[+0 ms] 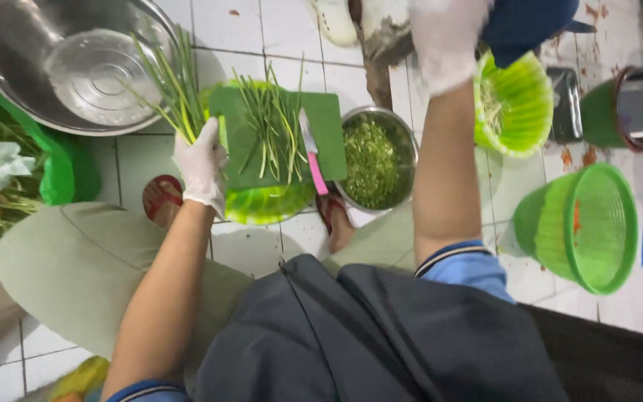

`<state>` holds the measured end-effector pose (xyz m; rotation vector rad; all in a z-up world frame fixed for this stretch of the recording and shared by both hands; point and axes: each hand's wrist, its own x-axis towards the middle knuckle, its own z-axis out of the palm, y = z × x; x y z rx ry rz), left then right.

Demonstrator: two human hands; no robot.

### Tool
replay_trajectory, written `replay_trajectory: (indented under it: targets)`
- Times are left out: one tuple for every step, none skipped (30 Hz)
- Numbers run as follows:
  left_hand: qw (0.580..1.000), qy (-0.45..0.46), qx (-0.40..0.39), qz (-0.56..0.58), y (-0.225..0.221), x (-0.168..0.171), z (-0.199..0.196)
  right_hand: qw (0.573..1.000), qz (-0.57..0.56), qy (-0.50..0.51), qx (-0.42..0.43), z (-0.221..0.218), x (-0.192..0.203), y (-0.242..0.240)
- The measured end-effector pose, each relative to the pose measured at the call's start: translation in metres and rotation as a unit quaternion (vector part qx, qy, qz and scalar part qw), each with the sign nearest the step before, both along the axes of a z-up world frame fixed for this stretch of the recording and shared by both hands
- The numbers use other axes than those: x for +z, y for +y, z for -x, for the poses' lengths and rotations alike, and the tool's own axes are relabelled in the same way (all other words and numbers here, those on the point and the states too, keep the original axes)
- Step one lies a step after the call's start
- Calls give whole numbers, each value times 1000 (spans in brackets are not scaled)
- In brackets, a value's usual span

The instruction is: Chopping green onions into small pieces on a cutting board using a knife in a food preparation area.

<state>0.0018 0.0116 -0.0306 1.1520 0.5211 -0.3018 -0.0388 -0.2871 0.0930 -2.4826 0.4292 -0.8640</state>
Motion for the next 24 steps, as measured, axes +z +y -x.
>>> replay_trajectory:
  targets:
    - [1000, 5, -4, 0, -1, 0, 0, 1000, 0, 5, -4, -5, -32, 9]
    - [1000, 16, -15, -18, -2, 2, 1, 988, 44, 145, 5, -10, -62, 19]
    - [999, 19, -24, -34, -4, 7, -5, 957, 89, 276, 17, -21, -89, 27]
    - [999, 16, -25, -31, -5, 18, -1, 957, 92, 274, 14, -27, -108, 23]
    - [1000, 19, -19, -11, -3, 28, 1, 907, 135, 397, 27, -36, -128, 20]
    - [1000, 22, -13, 9, -2, 38, 3, 839, 175, 513, 41, -45, -149, 18]
    - [1000, 18, -14, 7, -3, 43, 3, 842, 173, 510, 40, -29, -152, 45]
    - [999, 22, -11, 29, -5, 48, 2, 835, 93, 542, 27, -14, -155, 71]
    - [998, 30, -10, 48, -6, 51, 4, 819, 10, 574, 14, 6, -161, 98]
    - [998, 31, -14, 44, -10, 49, 2, 819, 4, 574, 13, 11, -205, 90]
    - [998, 33, -11, 45, -13, 46, 3, 818, -72, 567, -57, 20, -249, 83]
    - [998, 35, -7, 46, -16, 44, 5, 809, -146, 555, -128, 31, -292, 77]
    - [998, 34, -12, 43, -18, 40, 5, 809, -151, 554, -130, 34, -310, 74]
    - [998, 40, -16, 33, -21, 37, 5, 819, -172, 530, -136, 39, -328, 70]
    - [998, 44, -23, 24, -25, 34, 5, 830, -194, 503, -145, 42, -345, 67]
    - [998, 41, -31, 20, -29, 30, 5, 830, -201, 499, -149, 47, -336, 67]
    - [998, 39, -38, 21, -33, 25, 5, 827, -241, 479, -169, 51, -326, 66]
    - [998, 38, -46, 22, -37, 21, 5, 821, -281, 459, -189, 54, -317, 66]
    - [998, 36, -48, 22, -42, 15, 6, 822, -283, 457, -191, 52, -302, 64]
    - [998, 34, -57, 17, -47, 9, 7, 826, -241, 486, -151, 50, -288, 63]
    - [997, 36, -66, 11, -50, 2, 13, 825, -199, 517, -111, 54, -275, 65]
    - [997, 38, -69, 8, -51, -2, 20, 824, -202, 518, -113, 67, -265, 69]
    - [994, 28, -109, -12, -56, -3, 20, 823, -424, 342, -159, 71, -253, 70]
    - [988, 19, -149, -34, -61, -4, 20, 756, -611, 138, -190, 76, -240, 72]
